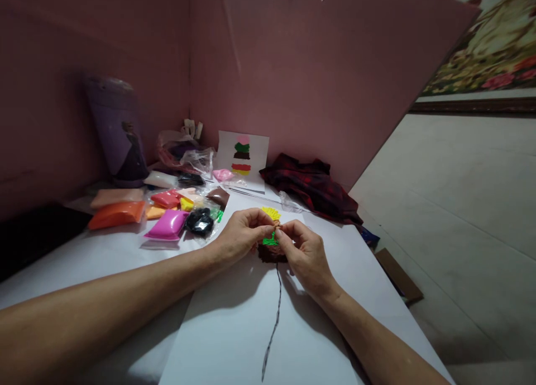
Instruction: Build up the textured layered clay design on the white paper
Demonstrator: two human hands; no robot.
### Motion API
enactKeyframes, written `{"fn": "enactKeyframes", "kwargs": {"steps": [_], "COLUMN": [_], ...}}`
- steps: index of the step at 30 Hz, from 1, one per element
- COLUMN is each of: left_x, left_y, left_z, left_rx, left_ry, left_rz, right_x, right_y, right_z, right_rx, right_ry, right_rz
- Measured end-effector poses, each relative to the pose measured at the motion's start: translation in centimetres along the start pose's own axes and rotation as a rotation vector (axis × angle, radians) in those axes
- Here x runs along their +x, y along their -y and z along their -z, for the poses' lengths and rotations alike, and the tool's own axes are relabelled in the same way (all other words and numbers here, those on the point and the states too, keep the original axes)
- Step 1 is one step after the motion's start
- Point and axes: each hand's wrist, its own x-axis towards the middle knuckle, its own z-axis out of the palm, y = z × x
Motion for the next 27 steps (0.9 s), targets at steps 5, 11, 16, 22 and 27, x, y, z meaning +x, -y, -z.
{"fn": "enactKeyframes", "kwargs": {"steps": [5,11,16,22,27], "left_x": [0.01,-0.18,-0.13,-0.04,-0.05], "left_y": [-0.28,-0.15,0.15,0.21,0.11], "left_z": [0.01,0.0,-0.04,0.19,0.15], "left_rx": [0.034,0.0,-0.065,-0.019,0.034], "left_ry": [-0.034,-0.024,0.03,-0.004,-0.013], "left_rz": [0.009,0.005,-0.012,0.014,0.01], "right_x": [0.01,0.0,0.04,0.0,0.06], "right_y": [0.05,-0.18,-0.26,-0.29,-0.25], "right_z": [-0.01,0.0,-0.07,-0.07,-0.04], "right_rx": [-0.017,0.009,0.029,0.037,0.04], "right_ry": [0.011,0.027,0.013,0.01,0.011], "right_rz": [-0.002,-0.014,-0.027,-0.037,-0.028]}}
